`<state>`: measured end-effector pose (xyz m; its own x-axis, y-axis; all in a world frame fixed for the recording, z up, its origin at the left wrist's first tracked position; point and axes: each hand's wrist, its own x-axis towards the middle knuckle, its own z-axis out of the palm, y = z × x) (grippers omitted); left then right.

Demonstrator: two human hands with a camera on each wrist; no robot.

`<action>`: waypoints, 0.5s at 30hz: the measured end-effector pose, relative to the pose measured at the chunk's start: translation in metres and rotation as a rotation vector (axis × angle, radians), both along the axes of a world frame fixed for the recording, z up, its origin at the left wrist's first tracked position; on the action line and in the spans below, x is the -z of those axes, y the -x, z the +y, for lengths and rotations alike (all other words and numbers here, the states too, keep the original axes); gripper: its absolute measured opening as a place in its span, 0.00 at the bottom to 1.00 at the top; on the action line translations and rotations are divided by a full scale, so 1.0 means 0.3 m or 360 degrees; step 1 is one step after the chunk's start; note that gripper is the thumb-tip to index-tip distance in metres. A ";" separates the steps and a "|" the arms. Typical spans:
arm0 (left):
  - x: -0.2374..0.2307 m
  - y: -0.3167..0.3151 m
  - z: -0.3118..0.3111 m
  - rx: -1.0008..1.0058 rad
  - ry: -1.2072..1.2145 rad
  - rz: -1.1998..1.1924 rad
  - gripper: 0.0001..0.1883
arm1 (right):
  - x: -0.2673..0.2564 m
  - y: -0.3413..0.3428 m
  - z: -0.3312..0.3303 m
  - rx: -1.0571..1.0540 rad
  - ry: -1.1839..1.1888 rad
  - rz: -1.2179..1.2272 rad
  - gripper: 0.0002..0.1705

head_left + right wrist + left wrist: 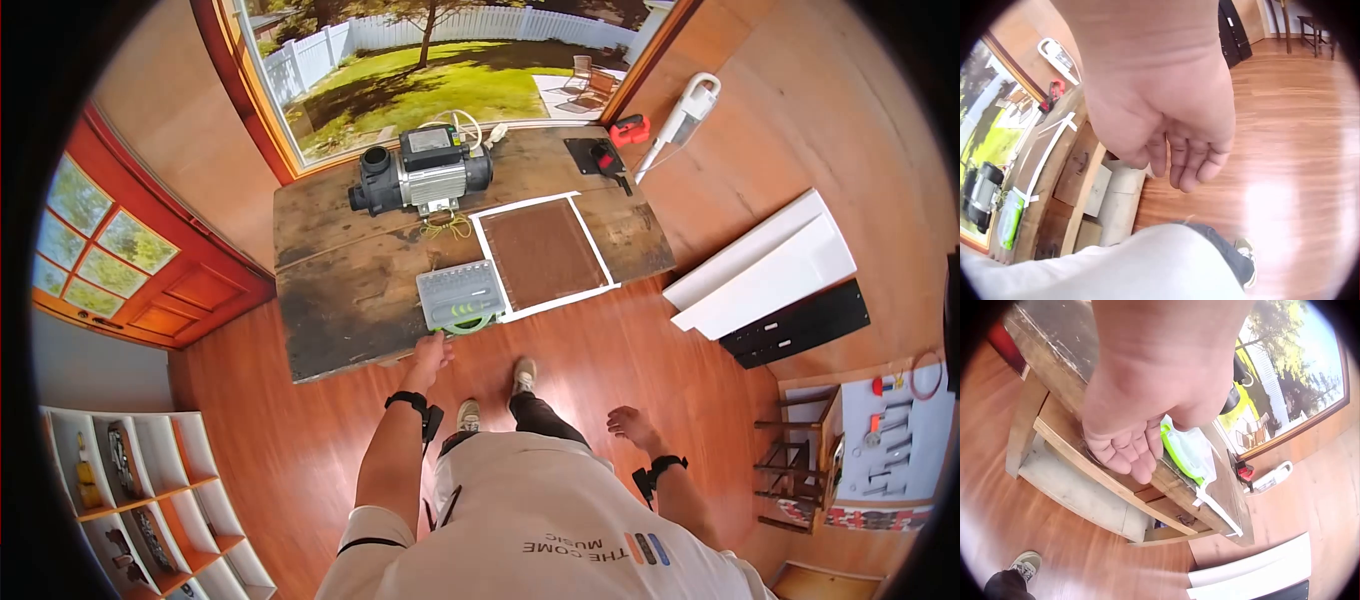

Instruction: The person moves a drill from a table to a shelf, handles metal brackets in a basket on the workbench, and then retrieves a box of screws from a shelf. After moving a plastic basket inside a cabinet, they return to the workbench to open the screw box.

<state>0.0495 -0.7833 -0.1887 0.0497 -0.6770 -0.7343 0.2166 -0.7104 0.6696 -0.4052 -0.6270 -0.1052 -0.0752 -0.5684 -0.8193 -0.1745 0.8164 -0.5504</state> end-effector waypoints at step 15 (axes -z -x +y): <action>0.002 0.073 -0.061 -0.0521 -0.0113 -0.0259 0.07 | 0.048 0.058 -0.808 -0.0788 -0.0043 -0.0094 0.12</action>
<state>0.0277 -0.8018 -0.1891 0.3750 -0.5535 -0.7436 0.3351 -0.6670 0.6655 -0.4228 -0.8694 -0.1196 0.2453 -0.5025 -0.8290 -0.5137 0.6578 -0.5508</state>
